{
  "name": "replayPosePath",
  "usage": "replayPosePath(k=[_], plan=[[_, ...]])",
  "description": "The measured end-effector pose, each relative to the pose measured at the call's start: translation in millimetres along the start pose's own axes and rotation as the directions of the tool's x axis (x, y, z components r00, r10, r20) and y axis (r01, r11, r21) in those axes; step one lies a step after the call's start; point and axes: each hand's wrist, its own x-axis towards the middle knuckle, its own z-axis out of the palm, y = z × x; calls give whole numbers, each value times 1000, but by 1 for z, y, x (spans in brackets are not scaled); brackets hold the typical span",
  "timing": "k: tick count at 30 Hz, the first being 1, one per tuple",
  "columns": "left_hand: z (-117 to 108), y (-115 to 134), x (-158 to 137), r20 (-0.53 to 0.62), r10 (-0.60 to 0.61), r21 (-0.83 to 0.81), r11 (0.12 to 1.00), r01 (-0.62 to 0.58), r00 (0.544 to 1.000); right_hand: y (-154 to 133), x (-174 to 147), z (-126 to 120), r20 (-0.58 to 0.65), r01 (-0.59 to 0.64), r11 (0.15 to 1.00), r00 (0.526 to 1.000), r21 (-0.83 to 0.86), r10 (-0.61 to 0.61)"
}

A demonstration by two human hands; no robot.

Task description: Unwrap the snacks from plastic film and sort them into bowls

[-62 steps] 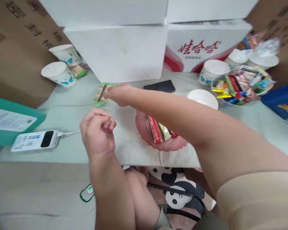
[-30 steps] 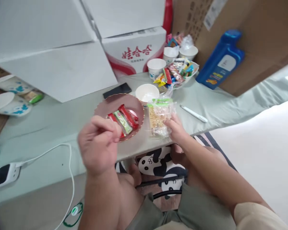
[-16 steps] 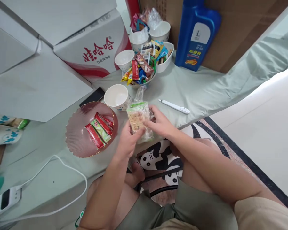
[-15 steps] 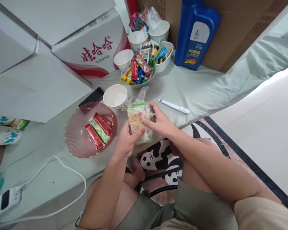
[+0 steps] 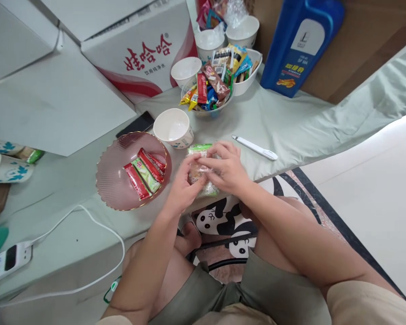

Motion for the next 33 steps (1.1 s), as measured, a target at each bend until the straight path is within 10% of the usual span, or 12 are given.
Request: replayPosePath(k=[4,7,15,19,23,33], plan=[[-5,0,2,-80,19,103,995,-11,997,-4,2,-17,172,38,993,983,108,-56],[-7,-4,2,-136,-21,175,983,45,991,9,2,-37,73,-127,990,989,-57,131],[8,-11,5,-145,-57,183,980,83,988,60,-13,-82,-52,-472,660,834,-584,550],[15,-4,7,-155,-12,336,940,64,988,37,-10,-90,-53,-647,722,753,-247,656],[16,-4,7,-128,47,444,896,14,991,2,-10,-78,271,-677,666,736,312,621],[19,-9,8,-177,105,429,903,-20,979,-21,-7,-58,374,-607,783,763,134,527]])
